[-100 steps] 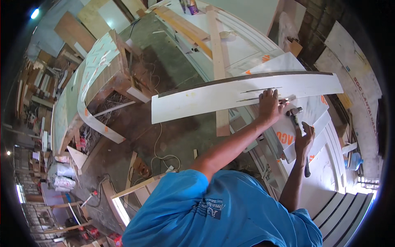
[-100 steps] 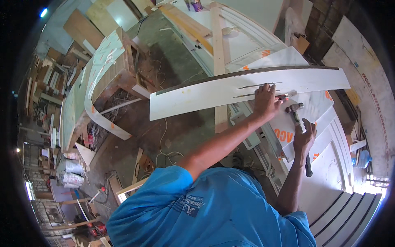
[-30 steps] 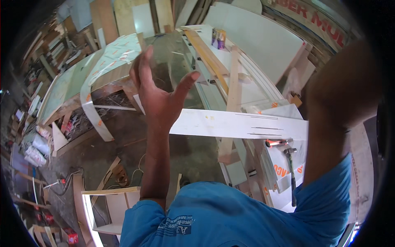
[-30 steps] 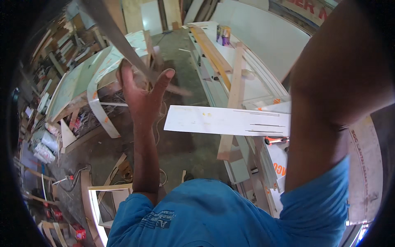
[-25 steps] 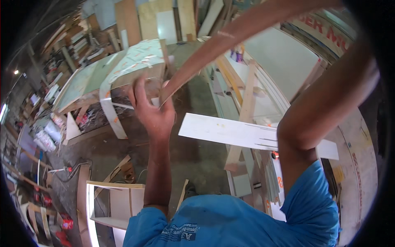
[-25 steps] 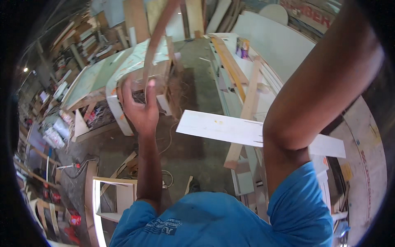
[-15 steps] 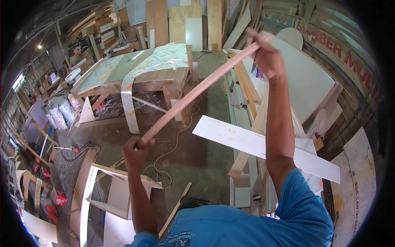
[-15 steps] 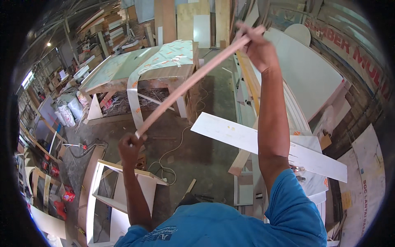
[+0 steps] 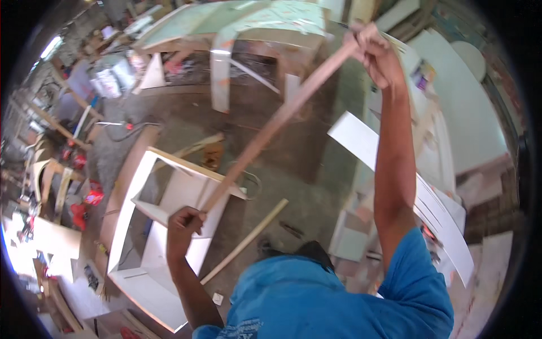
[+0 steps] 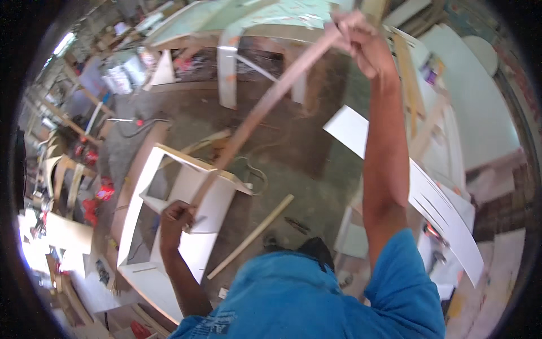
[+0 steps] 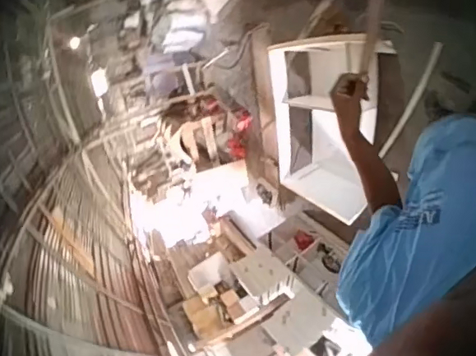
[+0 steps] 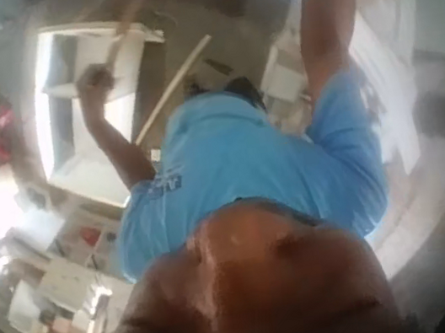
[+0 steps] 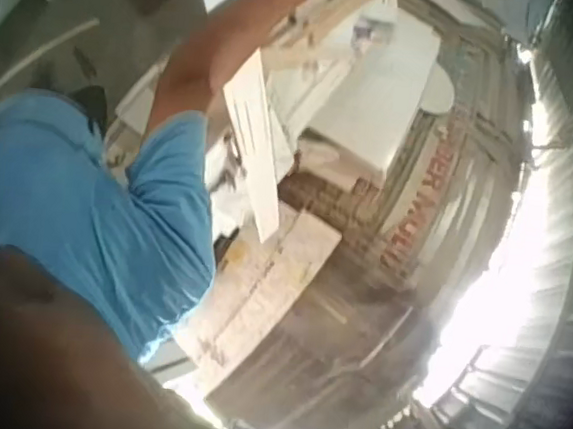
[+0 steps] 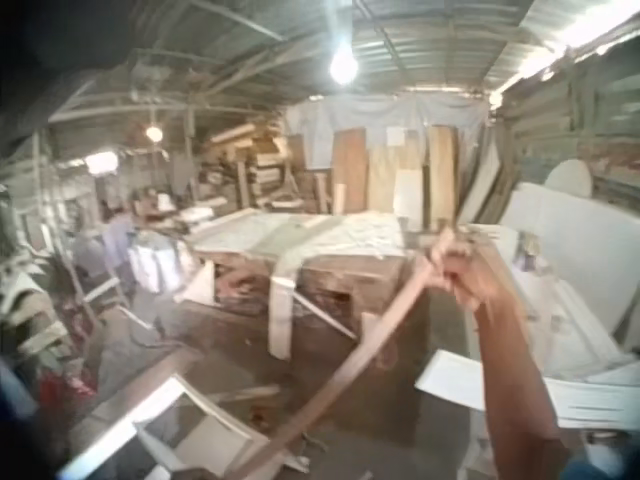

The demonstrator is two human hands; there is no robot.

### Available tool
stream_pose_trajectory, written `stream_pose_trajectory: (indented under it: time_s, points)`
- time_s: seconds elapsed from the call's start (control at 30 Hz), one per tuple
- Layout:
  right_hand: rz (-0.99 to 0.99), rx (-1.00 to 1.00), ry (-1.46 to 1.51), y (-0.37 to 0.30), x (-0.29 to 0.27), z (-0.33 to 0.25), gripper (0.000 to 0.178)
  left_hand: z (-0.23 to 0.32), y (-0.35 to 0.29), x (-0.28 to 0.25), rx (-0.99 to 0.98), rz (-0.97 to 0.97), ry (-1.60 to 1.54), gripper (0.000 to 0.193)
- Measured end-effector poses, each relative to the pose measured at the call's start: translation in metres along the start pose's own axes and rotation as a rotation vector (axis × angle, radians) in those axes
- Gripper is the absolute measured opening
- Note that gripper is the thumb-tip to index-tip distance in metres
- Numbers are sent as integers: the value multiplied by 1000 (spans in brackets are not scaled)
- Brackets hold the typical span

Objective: The person aligns a wooden strip onto a cabinet frame and hammers it into place, then uses a small wooden block to apply pressure or glue to the joints.

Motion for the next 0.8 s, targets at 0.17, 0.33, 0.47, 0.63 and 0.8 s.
stream_pose_trajectory:
  time_s: [0.17, 0.33, 0.47, 0.63, 0.8]
  points:
    - [-1, 216, -27, 15, 77, 65, 31, 3, -32, -62, -12, 142, 63, 12]
    - [-178, 187, 136, 54, 157, 90, 26, -16, -72, -108, 9, 362, 166, 17]
    - [-172, 248, 133, 74, 171, 113, 26, -7, -90, -98, -16, 471, 166, 21]
    - [-190, 242, 215, 84, 192, 145, 24, -19, -123, -82, -109, 667, 269, 24]
    - [-332, 322, 199, 80, 209, 205, 23, -56, -152, -67, -251, 757, 407, 29]
Point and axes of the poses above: each hand's wrist, its own y-axis towards the middle knuckle, its own x-axis out of the palm, z = x × y, the point moved 10 cm from there along y, towards the middle knuckle, and after that the axes turned 12 degrees about -z, right-handed, at the moved point
